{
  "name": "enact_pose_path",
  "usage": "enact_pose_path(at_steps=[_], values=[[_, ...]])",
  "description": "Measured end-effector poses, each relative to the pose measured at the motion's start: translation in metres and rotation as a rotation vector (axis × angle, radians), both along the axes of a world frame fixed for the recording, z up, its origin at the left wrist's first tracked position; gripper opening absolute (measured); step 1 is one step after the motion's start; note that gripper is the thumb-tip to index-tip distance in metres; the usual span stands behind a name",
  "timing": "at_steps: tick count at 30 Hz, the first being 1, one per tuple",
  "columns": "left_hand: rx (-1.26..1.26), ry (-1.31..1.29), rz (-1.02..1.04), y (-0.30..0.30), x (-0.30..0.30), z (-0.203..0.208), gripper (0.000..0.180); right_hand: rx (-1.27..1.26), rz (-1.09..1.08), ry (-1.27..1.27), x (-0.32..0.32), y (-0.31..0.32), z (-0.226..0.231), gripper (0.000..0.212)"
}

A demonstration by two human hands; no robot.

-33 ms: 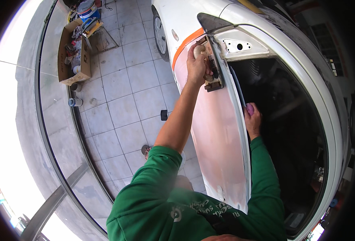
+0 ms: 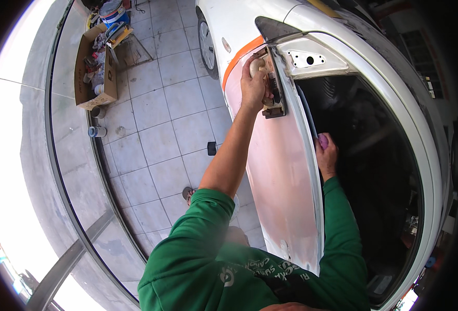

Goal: The person attaches a sanding block to a sanding tool and then sands the surface of a car door. They wipe the surface with a cloth and continue sanding different areas of the door.

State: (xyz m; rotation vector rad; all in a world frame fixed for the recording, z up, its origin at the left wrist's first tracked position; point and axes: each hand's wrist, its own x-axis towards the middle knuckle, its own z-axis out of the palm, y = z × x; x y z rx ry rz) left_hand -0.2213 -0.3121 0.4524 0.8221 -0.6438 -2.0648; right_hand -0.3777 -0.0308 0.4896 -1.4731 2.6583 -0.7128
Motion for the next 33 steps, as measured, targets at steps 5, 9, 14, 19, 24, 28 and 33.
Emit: enact_pose_path(at_steps=[5,9,14,19,24,28,33], values=[[0.096,0.075,0.105,-0.015,-0.005,-0.008,0.056,0.0,0.049,0.03,0.002,-0.009,0.005,0.021],[-0.021,-0.06,0.138,-0.012,-0.004,-0.013,0.057,0.012,0.052,0.025,0.002,-0.006,0.004,0.02],[0.134,0.049,0.135,-0.004,-0.007,0.003,0.063,0.006,0.039,0.009,0.002,-0.007,0.001,0.021],[-0.042,-0.038,0.107,0.027,-0.005,-0.019,0.058,0.013,0.032,0.005,-0.005,0.006,-0.003,0.022],[0.217,0.006,0.283,-0.04,0.016,-0.057,0.058,0.041,0.083,0.029,0.005,-0.025,0.013,0.022],[0.06,-0.008,0.155,0.137,0.003,-0.003,0.066,0.043,0.005,-0.017,0.006,-0.004,0.008,0.023],[0.003,-0.062,0.142,0.15,0.017,-0.024,0.062,0.022,0.031,0.026,-0.001,-0.002,0.003,0.02]])
